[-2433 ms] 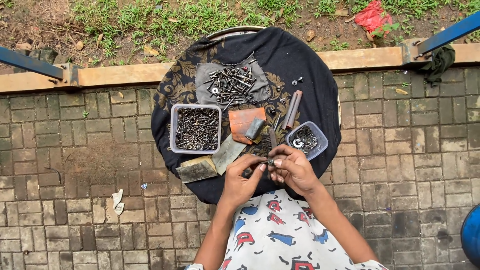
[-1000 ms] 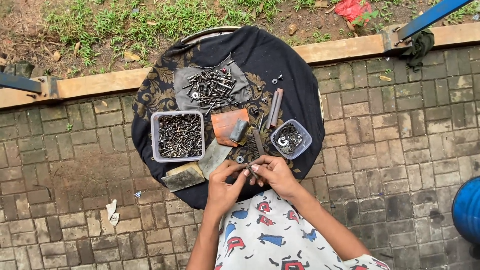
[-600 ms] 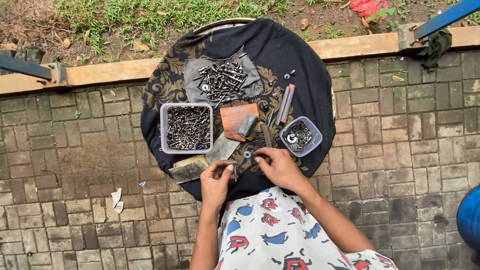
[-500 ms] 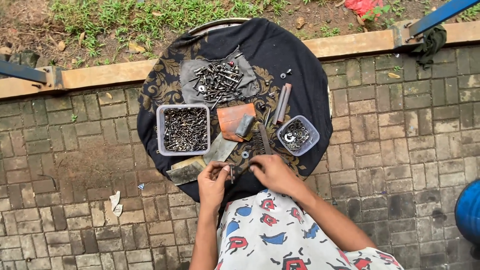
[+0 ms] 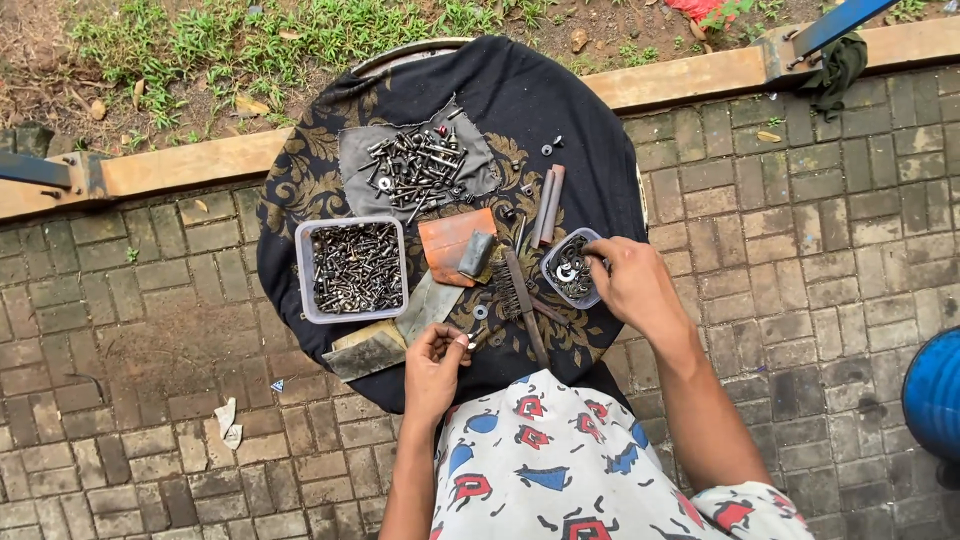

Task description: The person assembles a lock by inserting a metal pin into a lock cylinder and attaching a metal ring. They handle various lock components, including pins, cylinders, and rings, while working at a table covered with a black cloth.

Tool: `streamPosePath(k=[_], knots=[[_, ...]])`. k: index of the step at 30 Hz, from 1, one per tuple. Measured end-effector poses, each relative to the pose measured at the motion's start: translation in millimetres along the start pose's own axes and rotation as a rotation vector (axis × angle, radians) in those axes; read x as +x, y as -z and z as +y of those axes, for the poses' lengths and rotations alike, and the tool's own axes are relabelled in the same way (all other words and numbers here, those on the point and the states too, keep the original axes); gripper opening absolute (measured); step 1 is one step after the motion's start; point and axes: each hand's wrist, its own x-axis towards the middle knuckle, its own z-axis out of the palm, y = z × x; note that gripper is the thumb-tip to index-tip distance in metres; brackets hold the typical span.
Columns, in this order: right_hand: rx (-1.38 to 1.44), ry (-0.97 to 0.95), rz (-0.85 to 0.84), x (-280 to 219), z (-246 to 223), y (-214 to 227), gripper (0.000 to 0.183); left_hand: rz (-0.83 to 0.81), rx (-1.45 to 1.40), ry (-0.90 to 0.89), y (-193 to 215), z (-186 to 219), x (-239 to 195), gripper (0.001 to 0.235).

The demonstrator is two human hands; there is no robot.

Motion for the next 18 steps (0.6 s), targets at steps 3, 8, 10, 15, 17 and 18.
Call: streamPosePath(k=[3, 8, 10, 15, 17, 18], knots=[[-0.163, -0.033, -0.206, 8, 14, -14, 0.018, -0.022, 0.005, 0.000, -3, 5, 2, 0.008], [-0.317, 0.169, -0.363, 18, 14, -31, 0.017, -0.028, 0.015, -0.002, -4, 14, 1, 0.008], [-0.332, 0.214, -0.387, 22, 16, -38, 0.019, -0.032, 0.013, -0.004, -4, 17, 1, 0.009], [-0.371, 0.243, -0.393, 32, 14, -46, 0.021, -0.022, -0.004, -0.011, -4, 23, -2, 0.008], [-0.366, 0.239, -0.389, 31, 13, -45, 0.021, -0.015, -0.012, -0.018, -2, 18, -1, 0.009], [-0.360, 0.228, -0.378, 31, 14, -44, 0.022, -0.018, -0.017, -0.029, -1, 16, 1, 0.009]])
